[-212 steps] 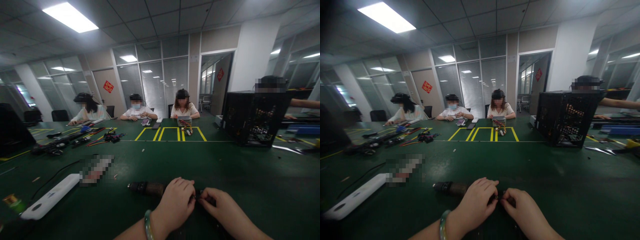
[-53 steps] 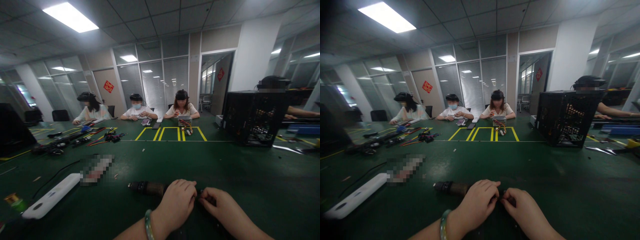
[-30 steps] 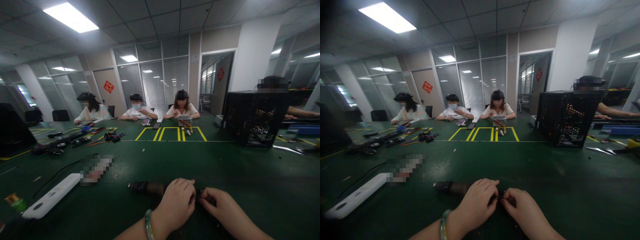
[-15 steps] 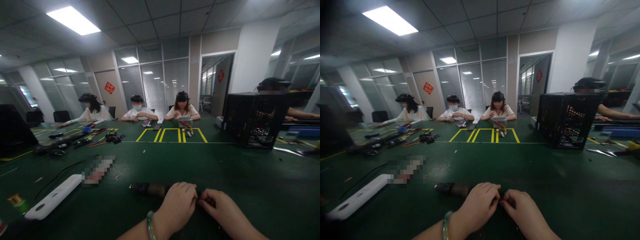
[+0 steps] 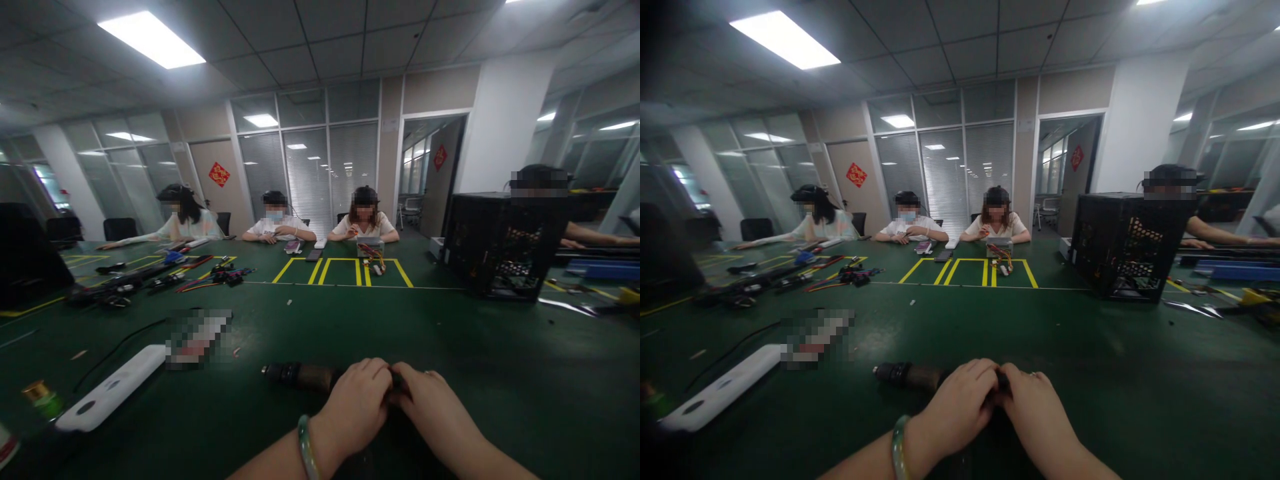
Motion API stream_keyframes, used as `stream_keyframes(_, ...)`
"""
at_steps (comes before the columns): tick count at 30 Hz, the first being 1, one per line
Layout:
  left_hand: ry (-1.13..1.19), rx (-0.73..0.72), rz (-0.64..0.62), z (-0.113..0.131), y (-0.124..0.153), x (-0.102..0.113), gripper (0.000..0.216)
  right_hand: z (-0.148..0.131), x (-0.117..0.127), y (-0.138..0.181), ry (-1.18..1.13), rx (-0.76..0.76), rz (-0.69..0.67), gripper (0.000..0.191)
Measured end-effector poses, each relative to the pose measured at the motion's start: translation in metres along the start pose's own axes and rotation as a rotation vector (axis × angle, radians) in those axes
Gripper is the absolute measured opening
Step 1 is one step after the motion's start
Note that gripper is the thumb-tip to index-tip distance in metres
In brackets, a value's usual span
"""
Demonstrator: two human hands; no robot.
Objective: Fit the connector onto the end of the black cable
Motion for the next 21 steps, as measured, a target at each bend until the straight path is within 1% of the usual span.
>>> stream_keyframes(4,0.002,0.010,0.015,0.003,0.002,0.005,0.034,-0.012,0.004,-0.007,0.198,-0.041,-0.081,0.026)
stream_keyframes(7,0.016,0.001,0.030,0.004,0.003,0.006,0.040,-0.015,0.007,-0.009,0.254,-0.078,-0.136,0.027)
stream_keyframes(12,-0.013,-0.045,0.079,0.006,0.005,0.009,0.043,-0.015,0.005,-0.011,0.267,-0.088,-0.106,0.027)
stream_keyframes(14,-0.036,-0.077,0.077,0.009,0.007,0.011,0.041,-0.009,0.005,-0.013,0.244,-0.088,-0.091,0.024)
stream_keyframes(16,-0.047,-0.131,0.052,0.013,0.009,0.012,0.041,0.005,0.009,-0.013,0.210,-0.090,-0.084,0.022)
stream_keyframes(18,-0.050,-0.205,0.014,0.020,0.011,0.014,0.046,0.031,0.017,-0.009,0.146,-0.066,-0.075,0.021)
stream_keyframes(19,-0.047,-0.238,-0.005,0.023,0.012,0.015,0.049,0.050,0.024,-0.003,0.092,-0.079,-0.059,0.020)
stream_keyframes(21,-0.033,-0.283,-0.037,0.027,0.014,0.017,0.050,0.097,0.039,0.015,-0.003,-0.187,-0.046,0.018)
Point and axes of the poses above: each hand's wrist, its own y-axis away from the middle knuckle, its own x-axis out of the back of the hand, z = x × y, the point moved 6 cm from there along -y, towards the middle knuckle, and after that the axes turned 13 degrees about -z, right-handed, at the moved point
